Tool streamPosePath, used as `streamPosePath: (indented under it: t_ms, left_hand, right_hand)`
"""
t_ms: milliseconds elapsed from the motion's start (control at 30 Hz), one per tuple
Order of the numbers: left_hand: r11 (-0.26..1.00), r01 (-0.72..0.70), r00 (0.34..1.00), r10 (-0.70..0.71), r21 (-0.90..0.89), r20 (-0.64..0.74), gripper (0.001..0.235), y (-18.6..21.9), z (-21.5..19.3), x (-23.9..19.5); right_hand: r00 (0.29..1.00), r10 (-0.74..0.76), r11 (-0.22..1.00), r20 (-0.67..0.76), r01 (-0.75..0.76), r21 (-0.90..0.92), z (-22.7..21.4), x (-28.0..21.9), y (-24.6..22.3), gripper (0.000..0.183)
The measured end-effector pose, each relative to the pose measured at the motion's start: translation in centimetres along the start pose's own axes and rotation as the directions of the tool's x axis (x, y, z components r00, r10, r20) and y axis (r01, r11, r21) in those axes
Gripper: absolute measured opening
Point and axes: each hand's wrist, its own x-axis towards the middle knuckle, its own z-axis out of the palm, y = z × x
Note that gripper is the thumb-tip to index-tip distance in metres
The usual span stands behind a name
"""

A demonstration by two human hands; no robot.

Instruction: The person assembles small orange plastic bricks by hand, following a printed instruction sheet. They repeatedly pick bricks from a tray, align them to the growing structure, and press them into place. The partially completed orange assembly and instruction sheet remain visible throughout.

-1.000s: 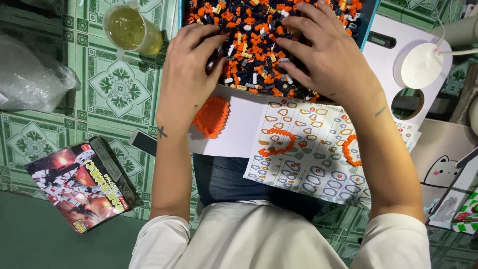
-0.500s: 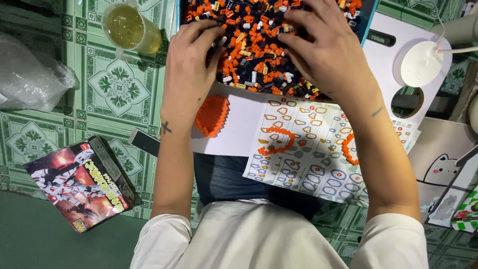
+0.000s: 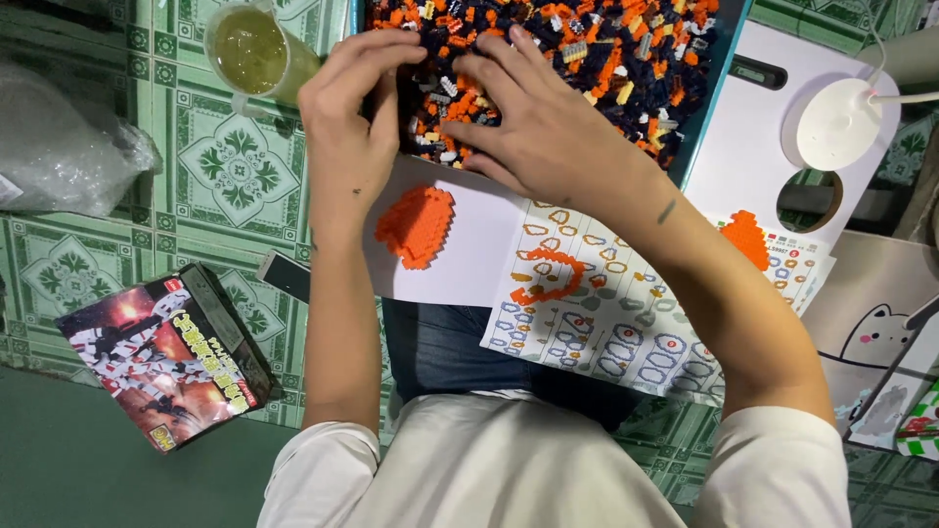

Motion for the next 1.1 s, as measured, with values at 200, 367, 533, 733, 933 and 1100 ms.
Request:
streamPosePath:
  t_ms: [200, 367, 533, 733, 933, 1100]
  left_hand:
    - [0.996, -0.085, 0.995, 0.085, -0.002, -0.057, 0.027, -1.4, 0.5, -0.7]
    - [0.989, -0.015, 0.982, -0.014, -0.15, -0.19, 0.033, -1.9, 1.1, -1.1]
    - [0.985, -0.001, 0.976, -0.037, -0.172, -0.214, 0.032, -1.5, 1.0, -1.0]
    - [0.986, -0.032, 0.976, -0.005, -0.164, -0.218, 0.036, -1.8, 0.9, -1.1]
    - [0.98, -0.063, 0.97, 0.016, -0.188, -0.241, 0.03, -2.3, 1.2, -1.3]
    - [0.977, -0.076, 0.966, 0.023, -0.197, -0.257, 0.026, -2.1, 0.9, -1.2]
  right_hand:
    - [0.987, 0.147, 0.96, 0.068, -0.126, -0.25, -1.7, -0.6, 1.6, 0.053]
    - [0.996, 0.089, 0.963, -0.024, -0.093, -0.252, -3.2, -0.6, 1.5, 0.036]
    - [0.999, -0.011, 1.0, -0.033, 0.011, -0.016, -1.6, 3.1, 0.6, 0.039]
    - [0.998, -0.053, 0.997, -0.037, 0.05, -0.059, -1.0, 3.2, 1.7, 0.007]
    - [0.993, 0.118, 0.962, -0.015, -0.118, -0.248, 1.4, 2.6, 1.6, 0.018]
    - [0.988, 0.147, 0.951, -0.039, -0.152, -0.271, 1.6, 3.2, 1.0, 0.015]
